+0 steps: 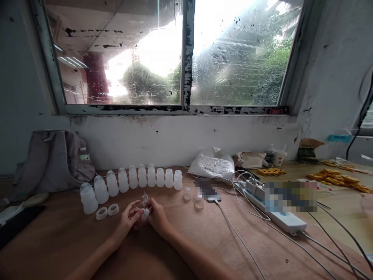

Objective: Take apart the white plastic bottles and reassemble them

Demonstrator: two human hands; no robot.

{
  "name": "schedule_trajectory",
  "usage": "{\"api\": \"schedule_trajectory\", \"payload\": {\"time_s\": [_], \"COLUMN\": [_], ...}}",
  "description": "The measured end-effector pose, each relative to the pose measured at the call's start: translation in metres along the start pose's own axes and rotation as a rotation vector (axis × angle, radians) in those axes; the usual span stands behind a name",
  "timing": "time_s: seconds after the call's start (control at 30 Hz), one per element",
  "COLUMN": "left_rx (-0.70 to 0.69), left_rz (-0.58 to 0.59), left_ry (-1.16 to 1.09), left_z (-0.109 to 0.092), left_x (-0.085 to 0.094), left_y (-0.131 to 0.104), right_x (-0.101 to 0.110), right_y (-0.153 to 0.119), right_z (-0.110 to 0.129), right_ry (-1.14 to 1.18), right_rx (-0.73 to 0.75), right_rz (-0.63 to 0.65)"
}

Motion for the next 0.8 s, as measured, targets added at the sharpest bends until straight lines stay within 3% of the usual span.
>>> {"api": "schedule_trajectory", "payload": {"time_s": [0.27,0.8], "left_rx": [-0.037,-0.022], "left_rz": [0.093,0.005], "left_ry": [0.058,-0.002], "left_z": [-0.0026,-0.0013], "left_x": [0.0020,0.0016], "left_y": [-0.0001,0.0026], "right_x": [-0.0019,-0.0047], "right_y": [-0.0012,-0.0014], "right_z": [-0.0011,-0.0016], "right_ry": [-0.050,-0.081], "right_rx": [0.000,-0.015], "right_rz": [0.017,0.030]}}
Point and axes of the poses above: each hand's wrist, its own y-axis towards the middle knuckle, its own x-axis out of the back of the hand, z = x × y, the point moved 1 cm from there along y, towards the middle knuckle, and after that the axes turned 8 degrees about z, right-handed, at the moved point
